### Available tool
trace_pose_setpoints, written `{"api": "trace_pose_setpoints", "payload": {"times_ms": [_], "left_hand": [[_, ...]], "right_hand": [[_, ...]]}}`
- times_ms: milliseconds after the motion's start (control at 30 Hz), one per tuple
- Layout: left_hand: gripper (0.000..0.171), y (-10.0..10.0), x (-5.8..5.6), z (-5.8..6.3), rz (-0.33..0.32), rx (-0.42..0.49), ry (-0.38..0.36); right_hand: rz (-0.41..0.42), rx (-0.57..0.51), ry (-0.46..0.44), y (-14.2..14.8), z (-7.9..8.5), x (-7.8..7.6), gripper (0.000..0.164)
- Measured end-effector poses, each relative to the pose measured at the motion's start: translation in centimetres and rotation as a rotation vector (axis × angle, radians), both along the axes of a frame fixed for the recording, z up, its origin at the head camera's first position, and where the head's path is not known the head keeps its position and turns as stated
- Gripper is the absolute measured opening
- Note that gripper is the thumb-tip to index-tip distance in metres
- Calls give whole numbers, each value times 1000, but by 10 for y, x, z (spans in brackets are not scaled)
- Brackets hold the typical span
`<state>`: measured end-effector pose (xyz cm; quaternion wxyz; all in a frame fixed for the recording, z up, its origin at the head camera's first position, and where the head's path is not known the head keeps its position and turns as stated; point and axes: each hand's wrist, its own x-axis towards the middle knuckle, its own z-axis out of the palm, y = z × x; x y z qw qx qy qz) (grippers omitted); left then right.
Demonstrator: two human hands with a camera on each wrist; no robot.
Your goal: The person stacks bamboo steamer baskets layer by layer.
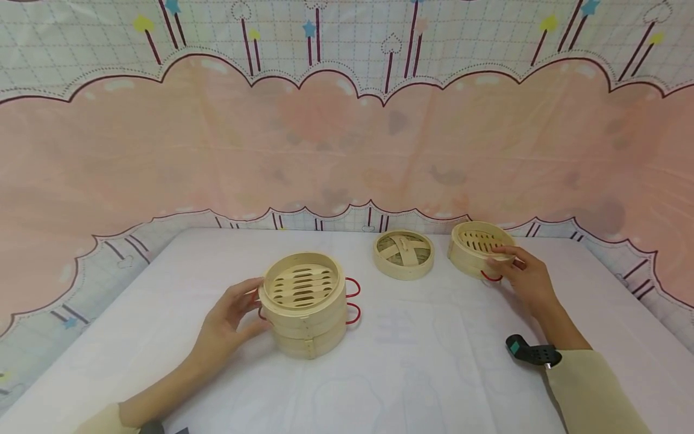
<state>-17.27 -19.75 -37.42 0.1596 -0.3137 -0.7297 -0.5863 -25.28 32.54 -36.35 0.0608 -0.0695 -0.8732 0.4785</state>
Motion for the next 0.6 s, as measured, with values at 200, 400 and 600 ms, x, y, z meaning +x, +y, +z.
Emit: {"api": "trace_pose_setpoints", "payload": {"times_ms": [200, 400, 600], "left_hand": [[66, -4, -1, -1, -61, 109, -82], [64, -3, 1, 1, -50, 123, -120], [63, -3, 1, 0, -34, 126, -115]], "right_hand": [[-13, -15, -5, 1, -2, -2, 64], [-6, -7, -1, 1, -1, -1, 65], [-13, 14, 4, -1, 0, -1, 67]]}}
